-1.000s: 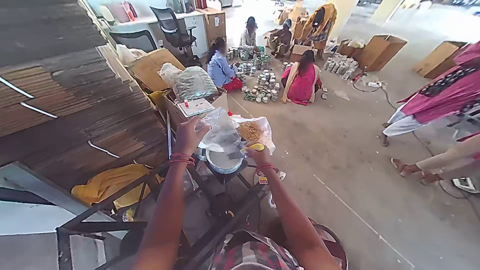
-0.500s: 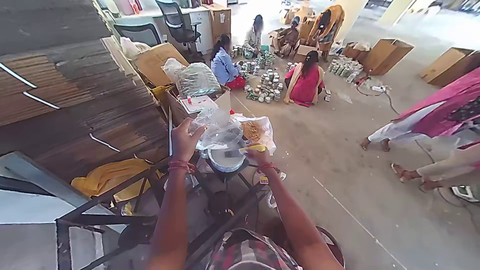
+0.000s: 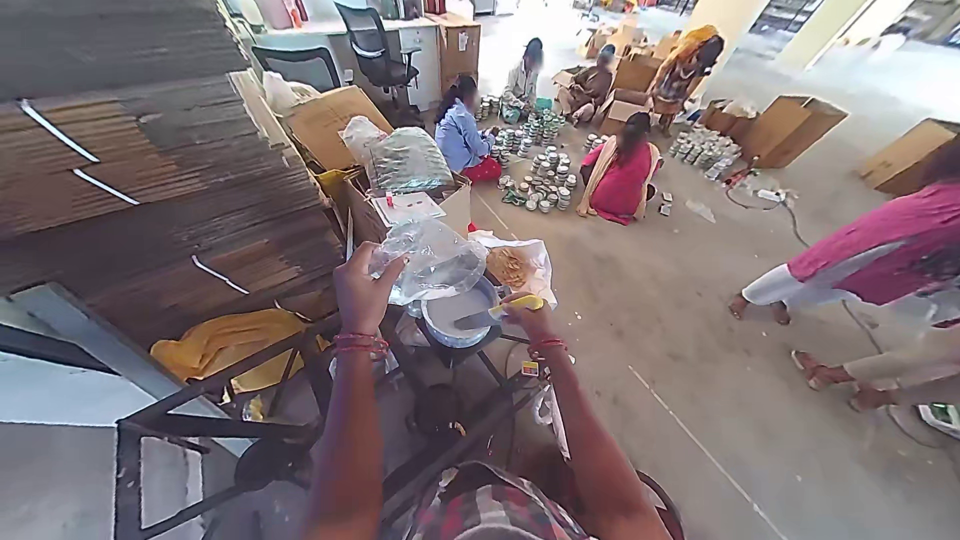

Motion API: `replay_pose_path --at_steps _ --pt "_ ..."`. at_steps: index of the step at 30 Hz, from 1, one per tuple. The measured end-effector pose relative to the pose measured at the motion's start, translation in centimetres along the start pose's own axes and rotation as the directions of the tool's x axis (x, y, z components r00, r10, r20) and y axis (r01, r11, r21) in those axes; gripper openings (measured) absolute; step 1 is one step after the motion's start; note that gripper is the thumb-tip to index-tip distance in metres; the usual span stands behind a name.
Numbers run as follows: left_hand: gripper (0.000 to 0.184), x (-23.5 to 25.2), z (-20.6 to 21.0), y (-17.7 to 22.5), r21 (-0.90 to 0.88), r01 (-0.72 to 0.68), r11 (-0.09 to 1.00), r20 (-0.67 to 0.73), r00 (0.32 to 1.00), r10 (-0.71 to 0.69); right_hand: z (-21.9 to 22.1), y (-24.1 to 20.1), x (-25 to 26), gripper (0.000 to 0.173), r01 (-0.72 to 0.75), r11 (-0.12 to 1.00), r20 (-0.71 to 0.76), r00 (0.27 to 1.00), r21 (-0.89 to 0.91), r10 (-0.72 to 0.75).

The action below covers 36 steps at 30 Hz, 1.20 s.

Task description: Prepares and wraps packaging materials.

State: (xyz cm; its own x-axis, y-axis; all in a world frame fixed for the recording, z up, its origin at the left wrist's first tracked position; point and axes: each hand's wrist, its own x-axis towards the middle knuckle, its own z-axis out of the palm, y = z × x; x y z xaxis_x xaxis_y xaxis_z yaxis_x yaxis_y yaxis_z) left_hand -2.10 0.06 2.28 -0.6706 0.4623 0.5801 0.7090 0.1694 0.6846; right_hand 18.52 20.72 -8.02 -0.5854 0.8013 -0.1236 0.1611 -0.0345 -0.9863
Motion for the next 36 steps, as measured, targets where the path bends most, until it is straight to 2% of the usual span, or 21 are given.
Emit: replay_pose_path --at_steps 3,5,7,10,13,16,21,24,27,32,34,36 --pt "0.033 -0.5 0.0 0.2 0.004 0.007 1.000 0.001 1.000 -0.007 0.6 0.1 0.2 0.016 0.099 0.991 -0.117 0.987 -0.085 -0.109" --pt "0.032 -0.7 0.1 0.3 0.009 0.003 1.000 0.004 1.000 -0.003 1.7 0.2 -0.1 0.017 0.160 0.981 -0.102 0.980 -0.108 -0.171" --pt "0.032 -0.8 0.3 0.4 0.011 0.003 1.000 0.006 1.000 -0.003 2.2 0.1 -0.3 0.018 0.136 0.989 -0.030 0.990 -0.063 -0.138" --pt "0.033 -0.7 0.1 0.5 0.024 0.022 0.999 0.010 1.000 -0.022 0.9 -0.7 -0.2 0.018 0.022 0.999 0.035 0.999 -0.025 -0.021" --pt "0.033 -1.1 0.2 0.5 0.031 0.044 0.999 0.019 0.999 -0.045 -0.2 0.3 0.6 0.016 0.082 0.996 -0.059 0.995 -0.030 -0.084" --pt "0.033 -1.2 0.4 0.5 0.036 0.049 0.998 0.022 0.999 -0.050 1.1 0.4 0.7 0.020 0.078 0.997 -0.109 0.991 -0.028 -0.081" --pt "0.033 -0.9 0.8 0.3 0.007 0.044 0.999 0.015 0.999 -0.044 0.7 -0.6 -1.0 0.020 -0.029 1.000 0.045 0.999 0.009 0.028" --pt "0.032 -1.1 0.8 0.2 0.000 0.044 0.999 0.010 0.999 -0.044 -0.3 0.5 -0.4 0.017 0.034 0.999 -0.072 0.997 0.005 -0.034" --pt "0.033 -1.2 0.9 0.2 0.011 0.041 0.999 0.008 0.999 -0.041 1.0 1.2 0.2 0.019 0.097 0.994 -0.179 0.978 -0.041 -0.103" --pt "0.032 -1.0 0.9 0.3 0.003 0.035 0.999 0.004 0.999 -0.035 1.7 0.0 -1.7 0.016 0.029 0.999 -0.021 0.999 0.033 -0.029" --pt "0.032 -1.1 0.7 0.3 0.003 0.037 0.999 0.007 0.999 -0.037 0.7 0.3 -1.5 0.016 0.048 0.999 -0.015 0.999 -0.004 -0.048" --pt "0.032 -1.4 0.6 0.0 0.010 0.049 0.999 0.003 0.999 -0.049 0.3 1.4 -0.7 0.016 0.094 0.995 -0.079 0.992 -0.032 -0.096"
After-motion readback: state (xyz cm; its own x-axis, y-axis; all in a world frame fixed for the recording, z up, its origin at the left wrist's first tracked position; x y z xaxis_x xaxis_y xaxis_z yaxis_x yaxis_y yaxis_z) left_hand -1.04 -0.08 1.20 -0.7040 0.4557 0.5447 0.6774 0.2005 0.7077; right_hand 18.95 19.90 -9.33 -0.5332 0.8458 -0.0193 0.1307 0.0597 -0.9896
